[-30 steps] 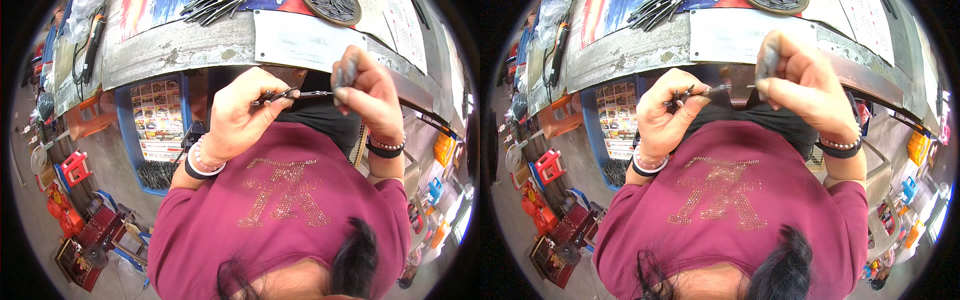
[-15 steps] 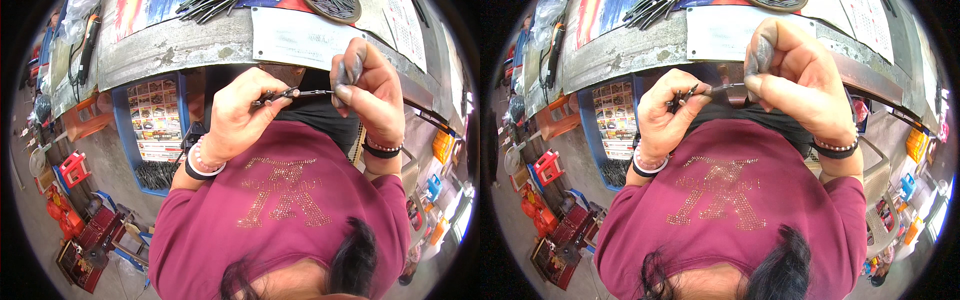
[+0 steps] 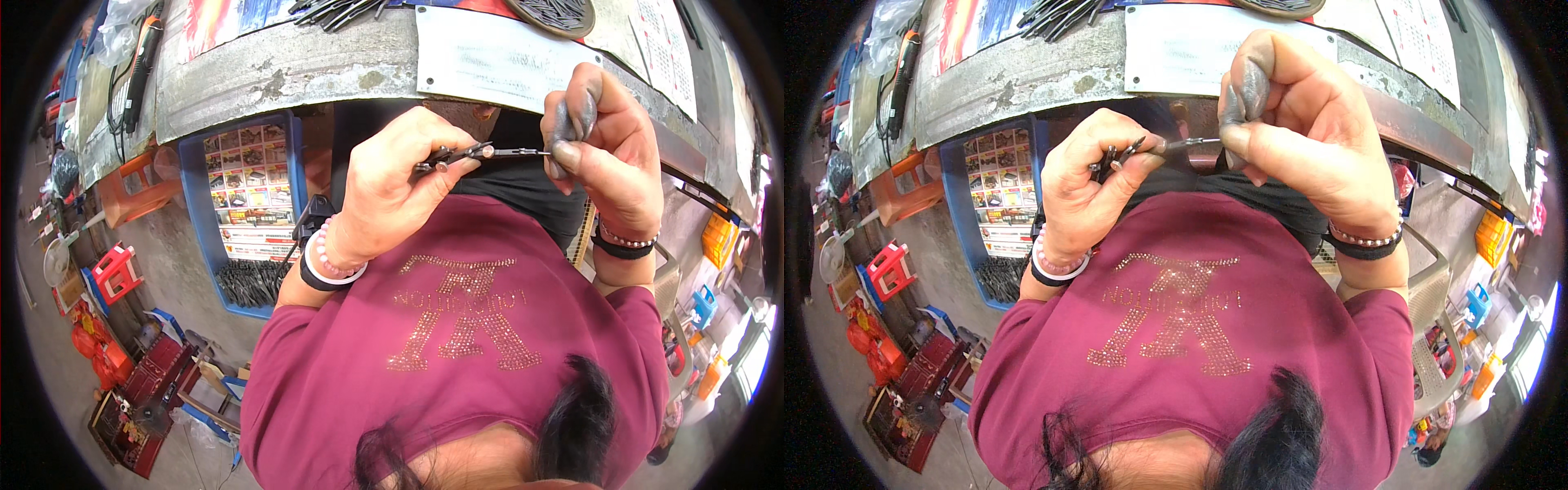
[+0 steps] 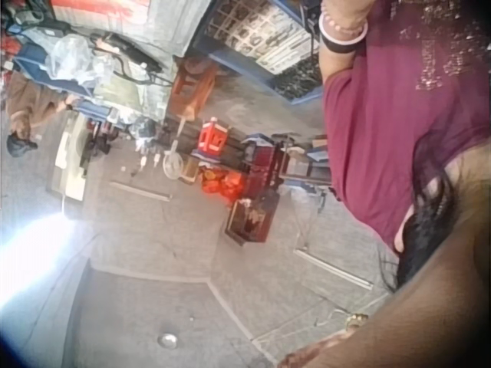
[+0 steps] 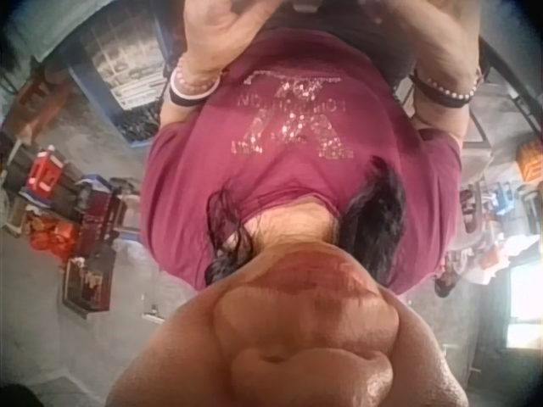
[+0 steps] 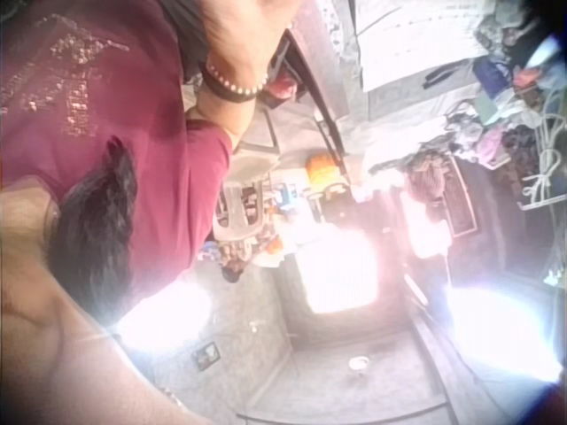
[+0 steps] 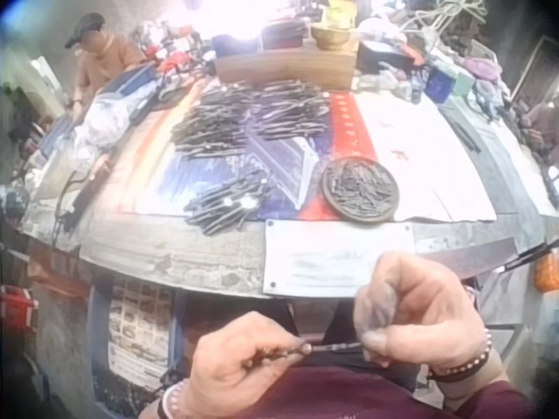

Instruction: The person repeatedly picks small metal pins and wire segments from a tray and table, then inserts the wire into the pin and places the assembled unit on the table. The person occasionally reaches for more parts from a blue tray and continues the same assembly cycle.

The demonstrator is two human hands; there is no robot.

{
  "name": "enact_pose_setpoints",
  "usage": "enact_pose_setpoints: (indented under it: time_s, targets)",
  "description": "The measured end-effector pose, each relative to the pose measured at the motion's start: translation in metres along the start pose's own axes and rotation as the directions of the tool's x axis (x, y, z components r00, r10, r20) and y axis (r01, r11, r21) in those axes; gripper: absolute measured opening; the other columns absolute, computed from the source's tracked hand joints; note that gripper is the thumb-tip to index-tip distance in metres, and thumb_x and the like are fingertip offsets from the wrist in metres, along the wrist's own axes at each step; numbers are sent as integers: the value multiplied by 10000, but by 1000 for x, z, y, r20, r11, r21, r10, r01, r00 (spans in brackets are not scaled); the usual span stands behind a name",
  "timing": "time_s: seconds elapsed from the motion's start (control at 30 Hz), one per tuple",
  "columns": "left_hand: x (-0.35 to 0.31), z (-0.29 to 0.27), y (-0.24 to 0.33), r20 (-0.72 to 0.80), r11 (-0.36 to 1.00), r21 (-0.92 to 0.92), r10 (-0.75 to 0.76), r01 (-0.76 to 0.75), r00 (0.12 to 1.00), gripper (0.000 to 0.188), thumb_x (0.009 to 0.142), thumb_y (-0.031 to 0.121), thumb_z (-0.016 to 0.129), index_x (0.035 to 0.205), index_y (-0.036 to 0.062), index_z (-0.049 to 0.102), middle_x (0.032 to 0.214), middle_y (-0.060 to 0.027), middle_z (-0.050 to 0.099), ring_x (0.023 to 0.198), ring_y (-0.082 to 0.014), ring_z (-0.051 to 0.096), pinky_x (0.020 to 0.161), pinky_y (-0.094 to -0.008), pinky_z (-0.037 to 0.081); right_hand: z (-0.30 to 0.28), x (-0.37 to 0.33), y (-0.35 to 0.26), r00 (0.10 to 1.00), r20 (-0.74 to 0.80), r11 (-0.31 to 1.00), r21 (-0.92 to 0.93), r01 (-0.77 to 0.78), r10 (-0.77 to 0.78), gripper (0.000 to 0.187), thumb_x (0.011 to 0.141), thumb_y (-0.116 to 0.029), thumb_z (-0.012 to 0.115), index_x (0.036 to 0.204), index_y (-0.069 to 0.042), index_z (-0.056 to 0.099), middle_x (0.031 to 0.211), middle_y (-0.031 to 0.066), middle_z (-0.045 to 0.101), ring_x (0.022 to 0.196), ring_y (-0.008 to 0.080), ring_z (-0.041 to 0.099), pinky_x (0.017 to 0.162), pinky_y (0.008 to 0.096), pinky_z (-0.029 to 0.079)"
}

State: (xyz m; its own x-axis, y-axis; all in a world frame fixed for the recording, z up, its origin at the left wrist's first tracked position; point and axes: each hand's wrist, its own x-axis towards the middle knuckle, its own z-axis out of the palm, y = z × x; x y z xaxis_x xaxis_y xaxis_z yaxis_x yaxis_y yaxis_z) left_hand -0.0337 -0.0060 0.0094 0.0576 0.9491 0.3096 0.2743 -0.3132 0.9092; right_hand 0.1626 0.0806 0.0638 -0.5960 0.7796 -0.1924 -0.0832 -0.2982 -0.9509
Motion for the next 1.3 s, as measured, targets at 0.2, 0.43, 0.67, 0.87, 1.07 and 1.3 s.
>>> enact_pose_setpoints:
  time_s: [0.2,0.43,0.67,0.87,1.07,1.3]
  targets:
    - [0,4,-5,-61,997,-20,69,-70,996,175,758,-49,692,916,7,644,758,-85,598,638,-180,560,556,-262,434,-3,1,0,999,40,999,-33,-36,37,223,754,-38,618,846,-77,419,743,35,477,573,68,450,474,181,356]
    - [-7,1,-4,20,991,112,77,-79,997,240,720,-102,679,934,-1,637,810,-118,624,684,-199,593,584,-267,464,-10,-5,-2,975,165,987,-90,-135,148,158,782,27,571,865,-49,458,818,-17,448,677,43,449,570,194,377]
    - [-15,0,-1,113,993,113,-1,-12,994,254,674,-89,652,905,10,618,797,-118,593,676,-270,608,571,-327,485,-7,-11,6,958,171,961,-197,-196,230,198,758,32,536,796,-71,372,748,31,419,625,89,438,550,198,412]
    - [-22,12,-1,168,995,-49,-79,88,983,221,688,-78,660,879,16,600,776,-112,561,658,-275,576,569,-332,462,-15,-16,11,922,239,952,-126,-280,303,125,830,24,538,867,-41,437,817,-8,431,705,45,467,597,195,459]
    - [-22,20,-2,138,996,26,-83,80,987,230,692,-79,660,892,14,594,794,-109,549,646,-271,567,562,-326,459,-16,-27,16,964,167,954,-250,-162,208,104,852,15,538,903,-26,458,828,0,448,717,49,481,624,191,458]
    - [-12,19,-1,4,998,18,-58,58,998,203,703,-73,669,880,3,605,760,-100,549,629,-239,565,543,-315,445,-22,-18,21,987,88,988,73,-139,133,222,866,-58,615,1040,-5,487,869,46,559,710,92,595,644,216,488]
